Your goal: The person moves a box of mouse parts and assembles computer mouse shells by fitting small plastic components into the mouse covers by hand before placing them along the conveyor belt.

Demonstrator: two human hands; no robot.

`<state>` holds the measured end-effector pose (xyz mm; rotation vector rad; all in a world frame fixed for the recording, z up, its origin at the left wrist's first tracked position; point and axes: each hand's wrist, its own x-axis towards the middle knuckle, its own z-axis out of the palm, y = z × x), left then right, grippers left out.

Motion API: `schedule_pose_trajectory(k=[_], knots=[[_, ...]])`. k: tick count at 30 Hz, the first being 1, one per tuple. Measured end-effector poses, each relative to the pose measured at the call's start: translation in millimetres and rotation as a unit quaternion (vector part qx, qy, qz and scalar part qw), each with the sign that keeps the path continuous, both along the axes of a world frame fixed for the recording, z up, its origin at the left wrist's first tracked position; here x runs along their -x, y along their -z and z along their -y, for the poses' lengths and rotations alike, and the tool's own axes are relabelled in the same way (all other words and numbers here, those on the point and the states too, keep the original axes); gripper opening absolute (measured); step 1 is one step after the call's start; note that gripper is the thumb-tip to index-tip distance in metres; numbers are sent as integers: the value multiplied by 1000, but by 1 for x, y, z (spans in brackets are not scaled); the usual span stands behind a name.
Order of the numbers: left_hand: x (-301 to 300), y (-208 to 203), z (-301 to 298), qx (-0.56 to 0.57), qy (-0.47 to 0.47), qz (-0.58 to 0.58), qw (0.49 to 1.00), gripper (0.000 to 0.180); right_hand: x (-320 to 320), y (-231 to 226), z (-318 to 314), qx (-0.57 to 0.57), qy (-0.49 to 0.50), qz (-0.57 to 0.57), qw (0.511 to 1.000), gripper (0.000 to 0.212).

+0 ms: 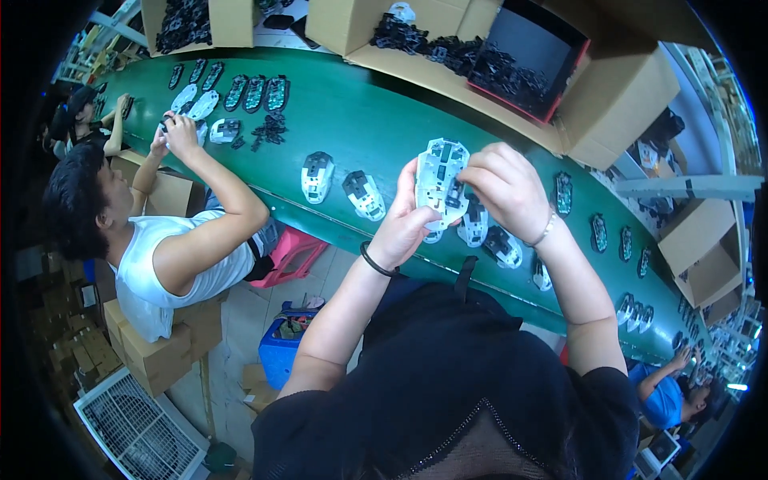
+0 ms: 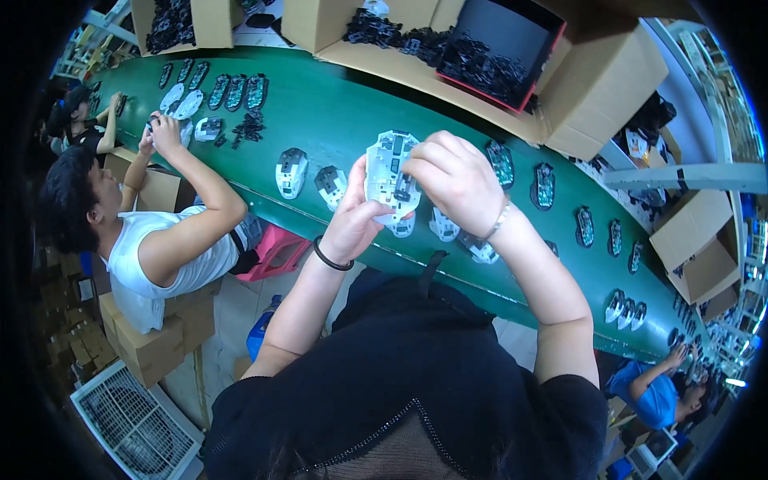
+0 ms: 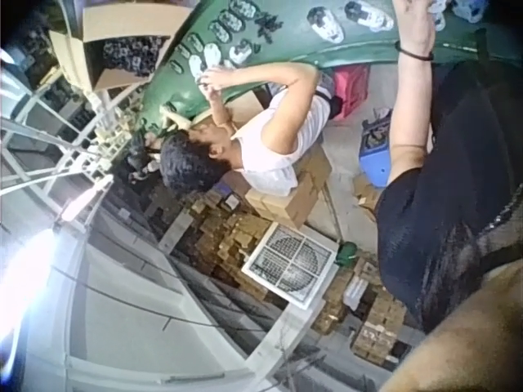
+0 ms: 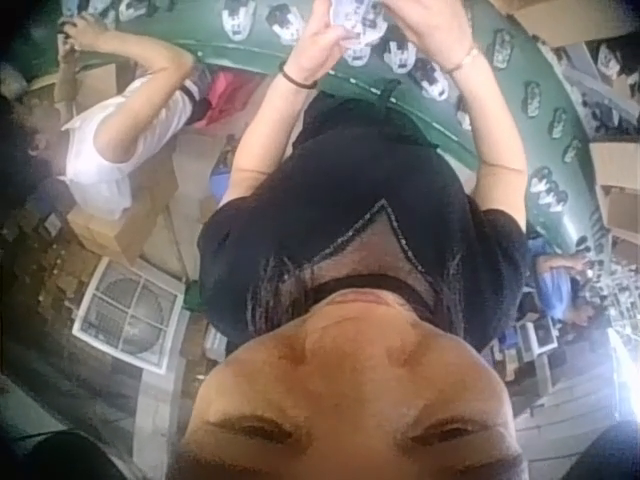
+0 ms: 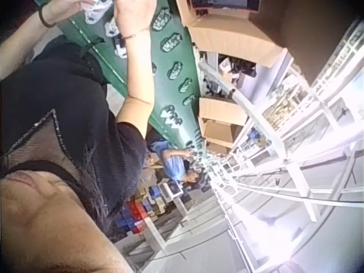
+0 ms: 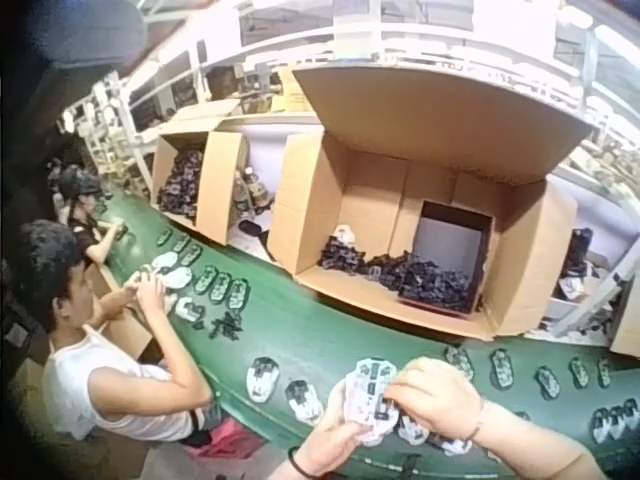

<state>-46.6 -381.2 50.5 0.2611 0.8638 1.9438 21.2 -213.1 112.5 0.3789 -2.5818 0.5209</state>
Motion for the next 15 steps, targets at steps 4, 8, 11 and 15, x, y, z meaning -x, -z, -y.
schedule_pose_trajectory(k=[4,8,11,15], knots=[[-16,1,-5,18,16,-41,999,73,-11,4,1,-77,-4,-6,997,25],[-27,2,-7,46,23,-92,994,68,-27,6,6,-84,26,-25,996,24],[-37,-3,-10,84,2,-179,980,60,-37,12,10,-87,42,-40,995,25],[-48,-1,-10,101,-17,-181,978,54,-45,14,19,-51,92,-37,994,24]])
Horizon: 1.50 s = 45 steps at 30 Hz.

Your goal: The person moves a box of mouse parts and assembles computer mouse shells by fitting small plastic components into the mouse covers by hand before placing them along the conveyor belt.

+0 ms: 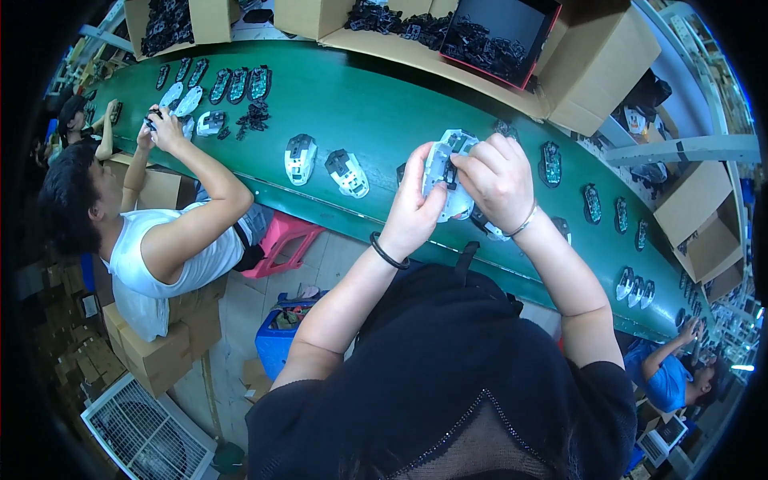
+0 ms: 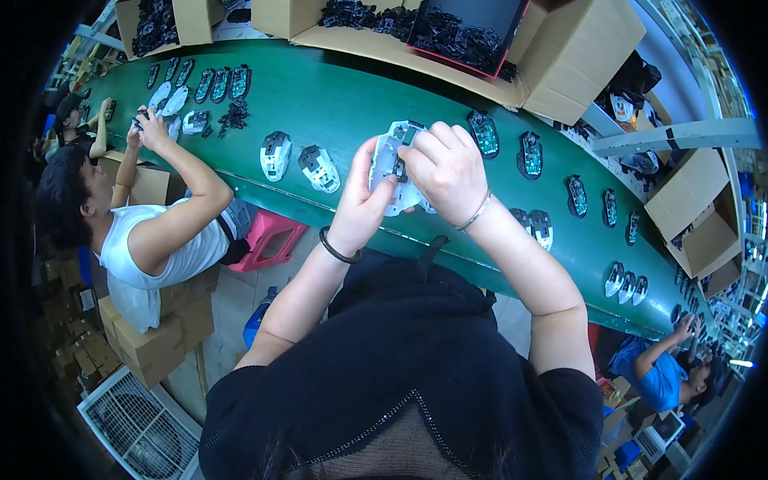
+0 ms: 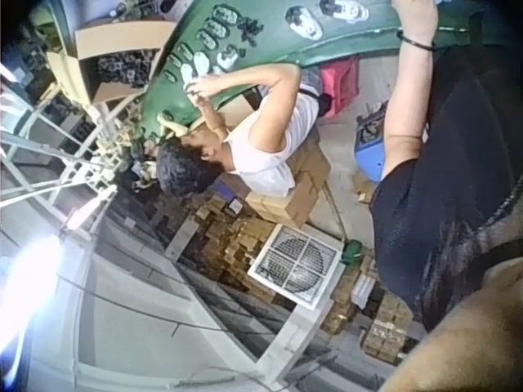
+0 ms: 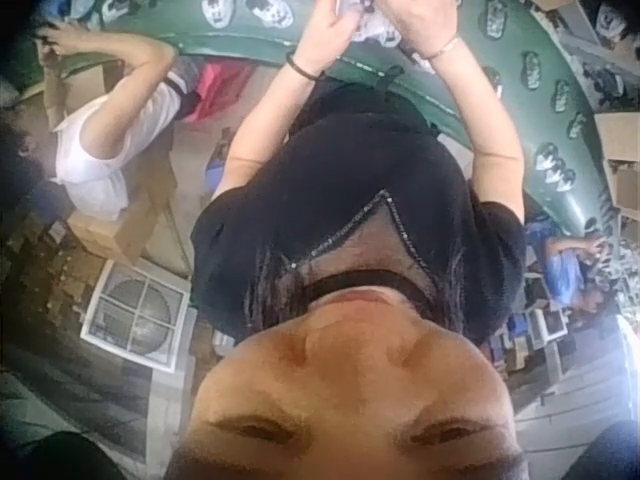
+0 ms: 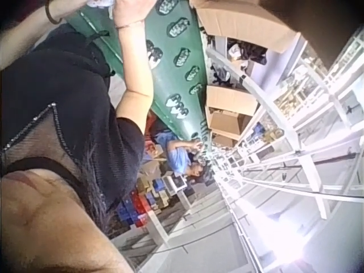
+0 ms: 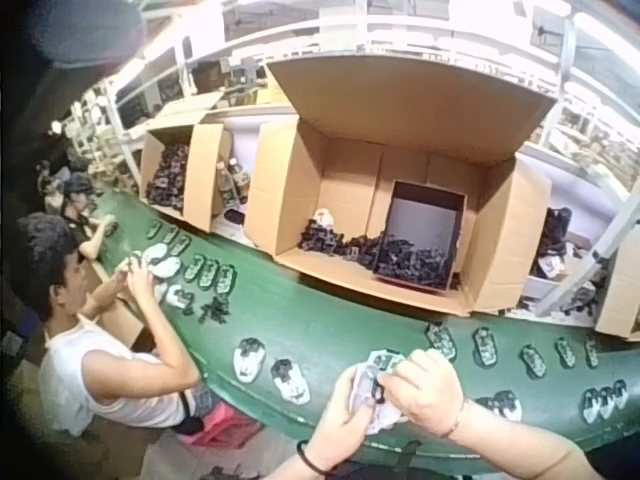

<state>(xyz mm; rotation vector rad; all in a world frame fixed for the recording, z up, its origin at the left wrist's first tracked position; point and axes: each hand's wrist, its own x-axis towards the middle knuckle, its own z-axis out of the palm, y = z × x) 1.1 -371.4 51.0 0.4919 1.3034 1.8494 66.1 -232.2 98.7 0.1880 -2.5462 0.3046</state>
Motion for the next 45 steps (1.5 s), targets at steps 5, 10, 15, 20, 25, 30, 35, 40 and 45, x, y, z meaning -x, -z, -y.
schedule_pose_trajectory(k=[5,10,15,20,25,30,35,40,45], knots=[[-9,1,0,1,-26,48,999,52,-5,15,7,125,57,-3,991,16],[-13,3,-1,7,-54,-85,995,53,-13,13,19,66,78,-75,992,17],[-16,4,-4,-2,-64,-124,990,53,-18,16,17,44,93,-112,988,16],[-16,2,-7,-8,-64,-94,994,53,-19,18,17,74,97,-124,985,15],[-14,-3,-10,13,-34,-167,985,53,-19,25,9,101,131,-132,977,14],[-15,2,-19,-8,-47,-181,982,53,-18,28,7,132,156,-138,969,15],[-12,4,-22,24,-42,-116,992,53,-17,32,3,172,140,-134,966,16],[-9,5,-22,31,-32,-179,983,54,-17,30,7,206,148,-134,958,15],[-8,1,-25,15,-50,-165,985,53,-16,34,6,245,166,-168,940,14]])
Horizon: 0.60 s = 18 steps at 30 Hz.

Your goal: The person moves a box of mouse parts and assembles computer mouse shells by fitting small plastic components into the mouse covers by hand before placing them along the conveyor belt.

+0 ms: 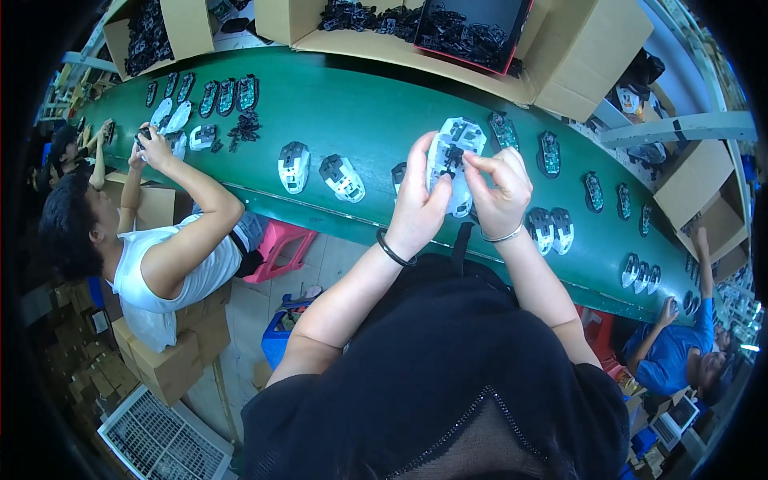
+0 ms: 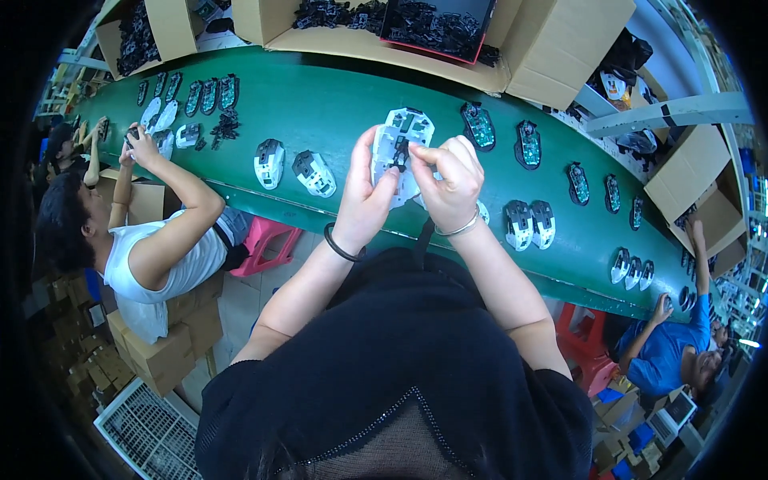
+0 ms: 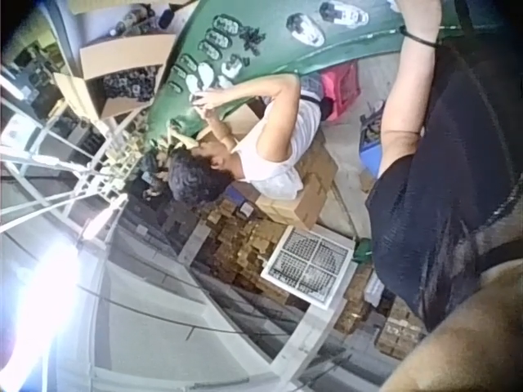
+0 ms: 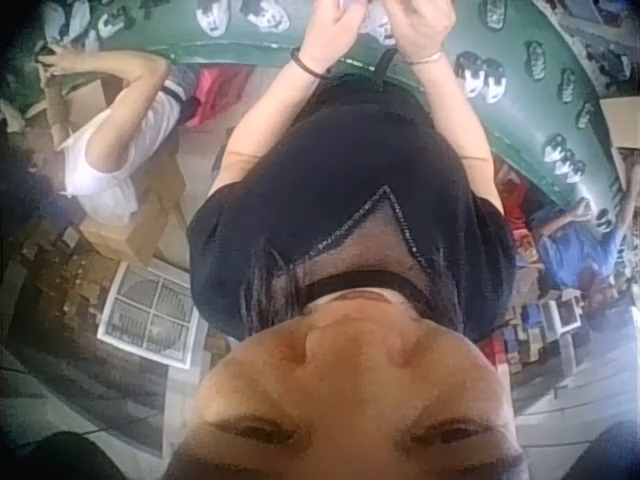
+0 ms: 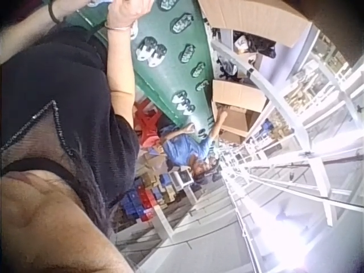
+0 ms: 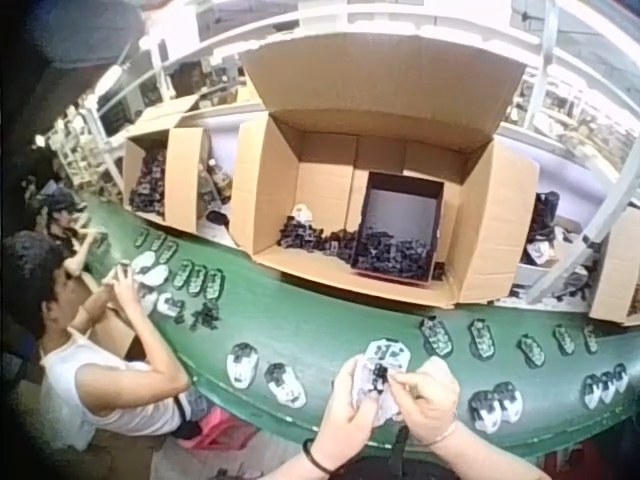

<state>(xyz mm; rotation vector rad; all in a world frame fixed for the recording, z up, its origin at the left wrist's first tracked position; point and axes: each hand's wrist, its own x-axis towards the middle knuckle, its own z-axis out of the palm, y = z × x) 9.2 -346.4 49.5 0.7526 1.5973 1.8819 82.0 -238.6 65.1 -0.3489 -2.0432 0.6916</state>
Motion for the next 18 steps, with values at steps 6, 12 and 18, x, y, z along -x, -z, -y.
schedule_pose_trajectory(k=[6,12,18], knots=[[3,-11,5,32,49,-30,998,53,0,-2,0,17,-23,5,1000,14],[4,4,7,17,66,74,995,52,2,-2,-1,9,-27,64,998,17],[4,1,7,6,9,81,997,52,0,-15,10,62,-9,70,996,18]])
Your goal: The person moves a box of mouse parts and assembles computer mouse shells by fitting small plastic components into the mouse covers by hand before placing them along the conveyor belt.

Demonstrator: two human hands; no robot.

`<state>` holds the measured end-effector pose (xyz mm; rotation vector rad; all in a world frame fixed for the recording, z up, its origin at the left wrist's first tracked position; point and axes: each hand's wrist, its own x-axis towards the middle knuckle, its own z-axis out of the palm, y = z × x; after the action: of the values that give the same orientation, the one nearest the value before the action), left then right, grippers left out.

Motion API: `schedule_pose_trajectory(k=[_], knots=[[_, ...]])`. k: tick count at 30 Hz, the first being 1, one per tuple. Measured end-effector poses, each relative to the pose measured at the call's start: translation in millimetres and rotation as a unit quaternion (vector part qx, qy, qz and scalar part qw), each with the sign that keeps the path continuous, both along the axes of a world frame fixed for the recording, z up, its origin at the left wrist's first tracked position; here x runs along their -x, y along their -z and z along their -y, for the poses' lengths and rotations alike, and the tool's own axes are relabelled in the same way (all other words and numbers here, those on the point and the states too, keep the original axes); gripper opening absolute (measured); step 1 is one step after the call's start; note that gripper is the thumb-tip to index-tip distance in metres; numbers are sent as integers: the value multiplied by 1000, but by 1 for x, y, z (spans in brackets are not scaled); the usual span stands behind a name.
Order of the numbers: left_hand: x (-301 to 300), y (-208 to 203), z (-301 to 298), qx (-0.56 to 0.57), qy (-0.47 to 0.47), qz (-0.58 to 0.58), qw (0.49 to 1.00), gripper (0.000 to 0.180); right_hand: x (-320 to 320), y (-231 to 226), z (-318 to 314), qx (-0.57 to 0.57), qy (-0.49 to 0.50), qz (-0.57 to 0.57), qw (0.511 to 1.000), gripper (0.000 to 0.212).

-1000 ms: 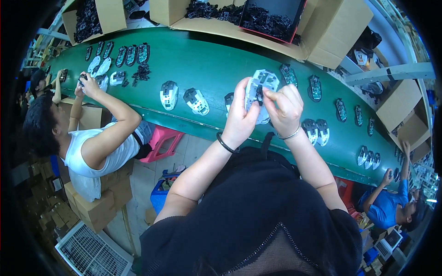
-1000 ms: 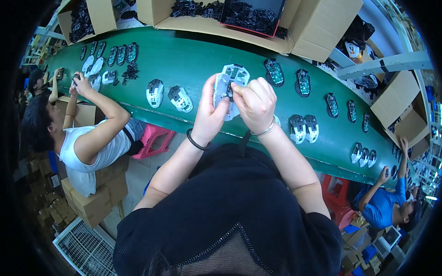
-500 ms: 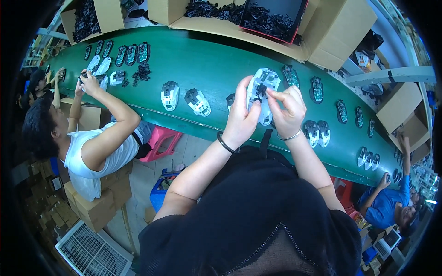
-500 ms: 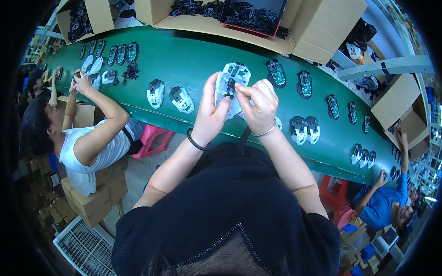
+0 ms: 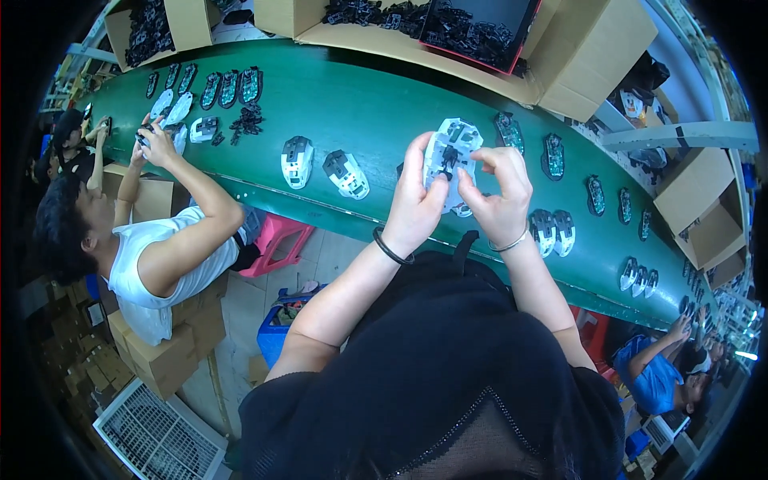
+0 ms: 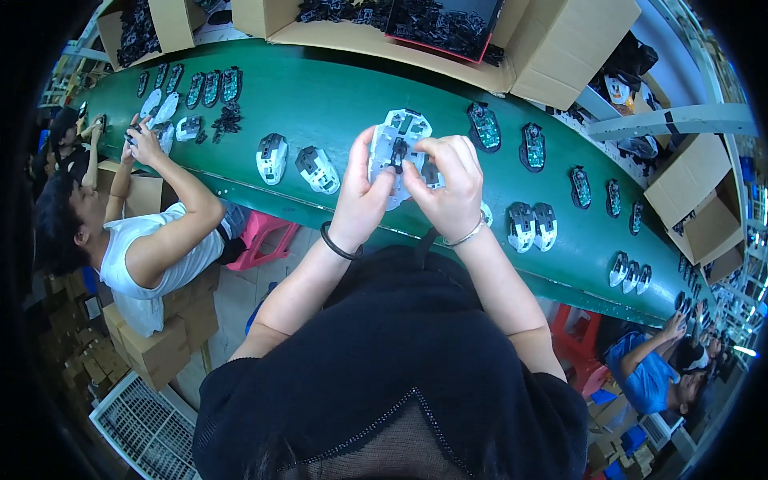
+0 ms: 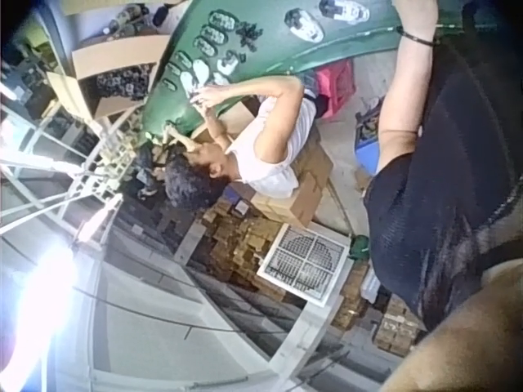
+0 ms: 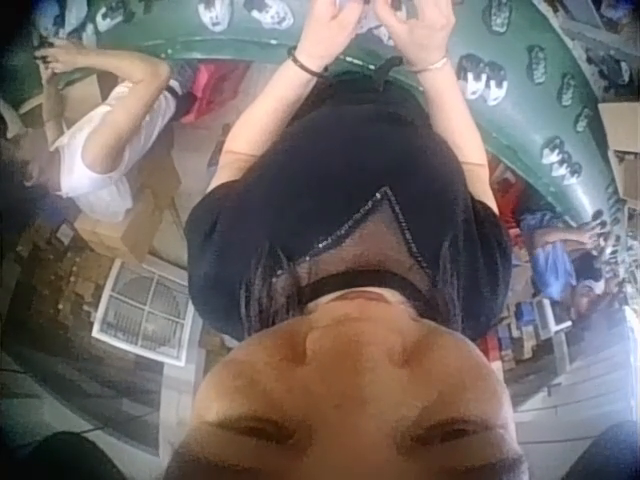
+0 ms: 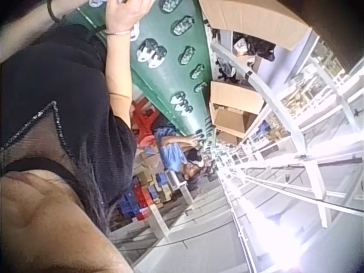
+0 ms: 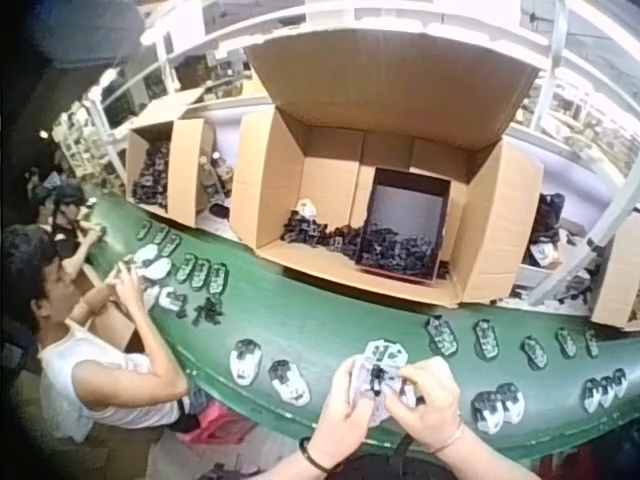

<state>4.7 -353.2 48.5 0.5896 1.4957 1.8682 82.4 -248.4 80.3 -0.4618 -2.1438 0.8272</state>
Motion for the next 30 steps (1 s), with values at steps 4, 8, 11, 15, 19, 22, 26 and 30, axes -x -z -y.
schedule_pose_trajectory(k=[4,8,11,15,19,22,26,30], knots=[[0,-6,-1,17,16,-8,1000,52,0,8,-8,-92,-28,17,995,18],[-1,-4,0,14,19,-20,1000,52,0,9,-5,-117,-7,22,993,15],[-2,-1,-2,18,23,-39,999,51,-3,10,-8,-107,-4,18,994,18],[0,-1,-1,6,7,26,1000,51,-10,7,1,158,53,21,986,37],[-1,2,-4,-24,-5,38,999,51,-5,23,5,388,-69,80,915,42],[-1,3,-7,-11,-15,-17,1000,51,1,26,13,400,-50,60,913,41],[-5,7,-12,-13,-25,-47,998,50,1,34,11,384,-26,30,923,37],[-2,27,-15,-13,-31,-30,999,51,7,46,12,330,28,30,943,34]])
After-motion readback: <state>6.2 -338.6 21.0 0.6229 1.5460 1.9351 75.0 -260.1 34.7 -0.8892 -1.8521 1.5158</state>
